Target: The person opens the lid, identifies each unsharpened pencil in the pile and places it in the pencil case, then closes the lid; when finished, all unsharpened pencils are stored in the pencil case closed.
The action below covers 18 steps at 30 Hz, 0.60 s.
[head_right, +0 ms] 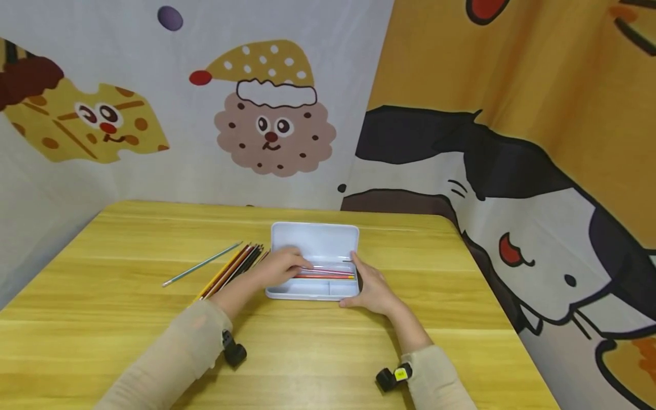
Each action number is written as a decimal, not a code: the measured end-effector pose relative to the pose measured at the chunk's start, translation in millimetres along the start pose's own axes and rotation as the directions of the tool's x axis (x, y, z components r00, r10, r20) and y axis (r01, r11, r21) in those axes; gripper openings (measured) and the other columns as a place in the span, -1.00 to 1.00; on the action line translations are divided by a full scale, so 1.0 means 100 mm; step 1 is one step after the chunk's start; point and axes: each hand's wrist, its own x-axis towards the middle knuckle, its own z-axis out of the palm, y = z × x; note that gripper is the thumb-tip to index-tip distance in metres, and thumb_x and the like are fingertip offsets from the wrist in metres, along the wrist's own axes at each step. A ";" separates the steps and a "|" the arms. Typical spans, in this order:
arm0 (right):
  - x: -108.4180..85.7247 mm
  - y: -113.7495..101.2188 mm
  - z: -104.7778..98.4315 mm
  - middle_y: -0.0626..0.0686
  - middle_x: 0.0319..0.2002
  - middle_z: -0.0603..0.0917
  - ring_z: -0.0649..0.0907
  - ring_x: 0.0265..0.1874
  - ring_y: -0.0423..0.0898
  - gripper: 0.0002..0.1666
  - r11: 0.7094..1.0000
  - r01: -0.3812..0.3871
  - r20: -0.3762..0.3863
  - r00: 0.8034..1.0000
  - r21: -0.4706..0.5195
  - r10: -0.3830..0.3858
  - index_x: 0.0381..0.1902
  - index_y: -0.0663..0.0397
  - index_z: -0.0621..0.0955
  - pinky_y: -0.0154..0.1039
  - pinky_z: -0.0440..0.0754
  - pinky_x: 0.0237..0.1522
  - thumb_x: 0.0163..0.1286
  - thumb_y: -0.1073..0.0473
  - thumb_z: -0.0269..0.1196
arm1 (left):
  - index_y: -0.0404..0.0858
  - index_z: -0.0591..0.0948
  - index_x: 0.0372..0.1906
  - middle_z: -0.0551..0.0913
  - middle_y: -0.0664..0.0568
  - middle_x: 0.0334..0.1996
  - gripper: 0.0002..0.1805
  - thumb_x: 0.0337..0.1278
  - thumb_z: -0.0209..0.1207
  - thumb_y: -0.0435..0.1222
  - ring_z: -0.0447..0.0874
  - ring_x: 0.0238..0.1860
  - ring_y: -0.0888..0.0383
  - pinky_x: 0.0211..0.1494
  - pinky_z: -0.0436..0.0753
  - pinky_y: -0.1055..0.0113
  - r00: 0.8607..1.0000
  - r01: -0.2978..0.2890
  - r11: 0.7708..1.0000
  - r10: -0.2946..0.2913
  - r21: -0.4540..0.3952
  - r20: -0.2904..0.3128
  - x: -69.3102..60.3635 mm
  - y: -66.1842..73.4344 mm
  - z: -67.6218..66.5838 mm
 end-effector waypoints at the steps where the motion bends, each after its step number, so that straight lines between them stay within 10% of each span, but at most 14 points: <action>1: 0.00 0.00 0.00 0.28 0.44 0.07 0.13 0.37 0.27 0.49 1.000 -0.001 0.001 1.000 0.001 0.001 0.53 0.06 -0.08 0.22 0.05 0.31 -0.17 -0.23 0.55 | -0.19 0.74 -0.14 0.47 0.12 -0.49 -0.73 0.09 0.22 -0.52 0.38 -0.41 0.18 -0.26 0.45 0.36 1.000 -0.002 1.000 0.002 0.000 -0.003 0.00 0.00 0.00; 18: -0.01 -0.03 0.00 0.25 0.45 0.06 0.12 0.38 0.24 0.49 1.000 -0.012 0.001 1.000 0.018 0.012 0.53 0.07 -0.06 0.20 0.03 0.33 -0.17 -0.19 0.56 | -0.26 0.73 -0.12 0.55 0.07 -0.40 -0.77 0.13 0.24 -0.48 0.45 -0.31 0.16 -0.15 0.49 0.32 1.000 0.017 1.000 -0.017 -0.023 -0.003 -0.06 0.02 0.00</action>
